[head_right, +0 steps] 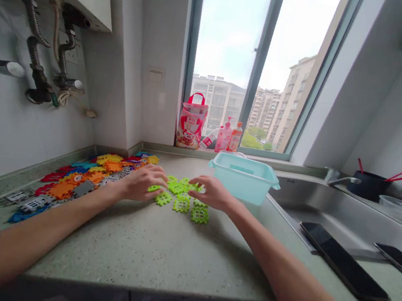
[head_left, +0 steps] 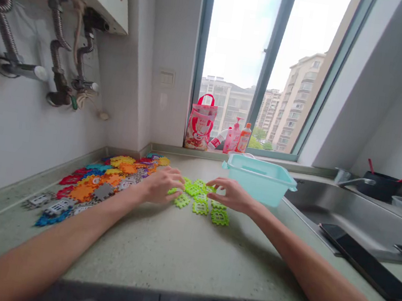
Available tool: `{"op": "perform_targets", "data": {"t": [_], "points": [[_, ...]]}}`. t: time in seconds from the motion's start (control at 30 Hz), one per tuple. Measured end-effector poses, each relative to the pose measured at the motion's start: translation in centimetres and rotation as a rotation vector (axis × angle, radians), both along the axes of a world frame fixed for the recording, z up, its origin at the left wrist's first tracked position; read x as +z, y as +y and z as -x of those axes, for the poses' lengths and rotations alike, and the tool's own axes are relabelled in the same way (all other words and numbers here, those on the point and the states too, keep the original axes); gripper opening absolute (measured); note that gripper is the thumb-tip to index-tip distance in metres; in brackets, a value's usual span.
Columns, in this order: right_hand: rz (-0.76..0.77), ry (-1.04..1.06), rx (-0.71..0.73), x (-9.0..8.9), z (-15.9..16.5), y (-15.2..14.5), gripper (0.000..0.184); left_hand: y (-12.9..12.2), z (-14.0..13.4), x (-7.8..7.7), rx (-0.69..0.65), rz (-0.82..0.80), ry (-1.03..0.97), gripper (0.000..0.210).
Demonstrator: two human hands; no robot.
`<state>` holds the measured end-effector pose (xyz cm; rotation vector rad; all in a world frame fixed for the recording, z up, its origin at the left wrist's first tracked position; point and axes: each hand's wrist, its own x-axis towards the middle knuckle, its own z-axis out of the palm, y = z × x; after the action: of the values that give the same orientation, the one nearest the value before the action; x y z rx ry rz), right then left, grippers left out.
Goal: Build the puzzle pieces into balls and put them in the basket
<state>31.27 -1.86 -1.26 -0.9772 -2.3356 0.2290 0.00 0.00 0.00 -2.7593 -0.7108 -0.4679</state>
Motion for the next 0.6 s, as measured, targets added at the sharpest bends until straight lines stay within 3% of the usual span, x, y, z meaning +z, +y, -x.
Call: {"op": "perform_targets", "data": {"t": [0.07, 0.2, 0.43, 0.6], "points": [[-0.026, -0.121, -0.028, 0.3, -0.7, 0.2, 0.033, -0.1, -0.2, -0.7, -0.045, 0.036, 0.020, 0.019], [0.050, -0.270, -0.047, 0.9, -2.3, 0.8, 0.038, -1.4, -1.5, -0.7, -0.128, 0.103, -0.024, 0.016], [0.275, -0.304, -0.032, 0.6, -3.6, 1.7, 0.029, -2.8, -3.5, -1.8, -0.166, 0.065, -0.057, 0.030], [0.321, -0.317, -0.029, 0.6, -3.5, 1.7, 0.035, -3.0, -3.8, -1.9, -0.295, 0.161, -0.047, 0.018]]}}
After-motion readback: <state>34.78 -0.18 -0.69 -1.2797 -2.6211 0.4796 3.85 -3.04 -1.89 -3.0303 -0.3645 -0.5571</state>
